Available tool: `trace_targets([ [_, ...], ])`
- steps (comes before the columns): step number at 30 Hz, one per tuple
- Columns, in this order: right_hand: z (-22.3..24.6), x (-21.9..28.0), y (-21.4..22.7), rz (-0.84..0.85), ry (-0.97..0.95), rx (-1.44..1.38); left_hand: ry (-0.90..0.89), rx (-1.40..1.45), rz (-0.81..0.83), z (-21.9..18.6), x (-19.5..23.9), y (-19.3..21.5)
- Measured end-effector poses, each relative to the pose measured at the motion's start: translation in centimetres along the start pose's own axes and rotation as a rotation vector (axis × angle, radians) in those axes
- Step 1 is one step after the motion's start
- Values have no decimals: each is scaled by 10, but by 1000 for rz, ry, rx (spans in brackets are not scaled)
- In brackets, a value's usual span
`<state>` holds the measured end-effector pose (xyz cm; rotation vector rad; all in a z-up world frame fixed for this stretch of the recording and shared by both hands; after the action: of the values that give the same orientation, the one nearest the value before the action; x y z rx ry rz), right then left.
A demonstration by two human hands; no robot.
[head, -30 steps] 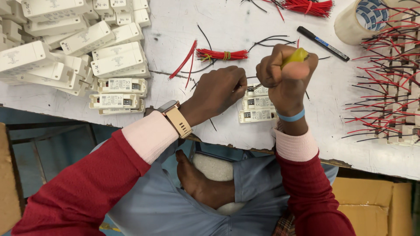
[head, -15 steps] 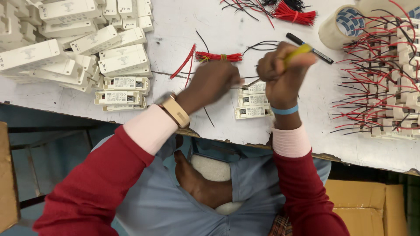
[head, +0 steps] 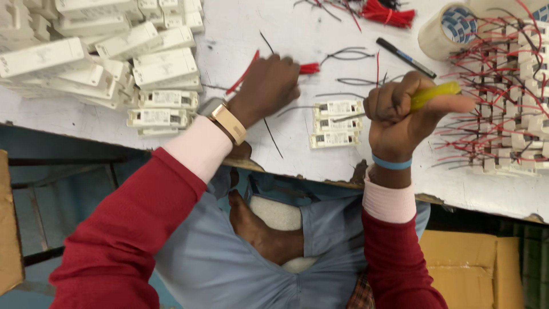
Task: The person sits at a workbench and uses a screwdriver to attach red and black wires to white electrical components. They repeatedly pick up components, insert wires into terminals, tighten screws, and place the finished units aside.
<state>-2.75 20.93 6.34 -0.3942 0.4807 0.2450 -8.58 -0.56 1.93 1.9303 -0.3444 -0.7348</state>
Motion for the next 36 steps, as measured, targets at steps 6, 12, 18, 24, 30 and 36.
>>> trace_targets([
  [6,-4,2,4,40,-33,-23,-59,362,7,-42,11,30],
  [12,-22,-1,-13,84,-64,-44,116,245,182,-59,21,13],
  [18,-26,-5,-16,78,-43,15,116,281,167,-58,20,8],
  [24,-31,-5,-20,92,-74,3,154,234,176,-53,19,1],
  [30,-36,-6,-22,37,-160,39,158,224,186,-53,18,-5],
  [36,-37,-7,-28,52,-87,141,149,211,207,-57,14,-8],
])
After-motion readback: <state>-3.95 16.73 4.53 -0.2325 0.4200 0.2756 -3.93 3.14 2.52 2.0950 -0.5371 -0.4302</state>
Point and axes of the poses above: each hand's wrist, its own x-axis away from the middle knuckle, its own y-axis out of the back of the hand, z = x × y, the point moved 6 cm from there along -x, towards the middle knuckle, and after that the axes turned 4 degrees about z, right-handed, at the moved point
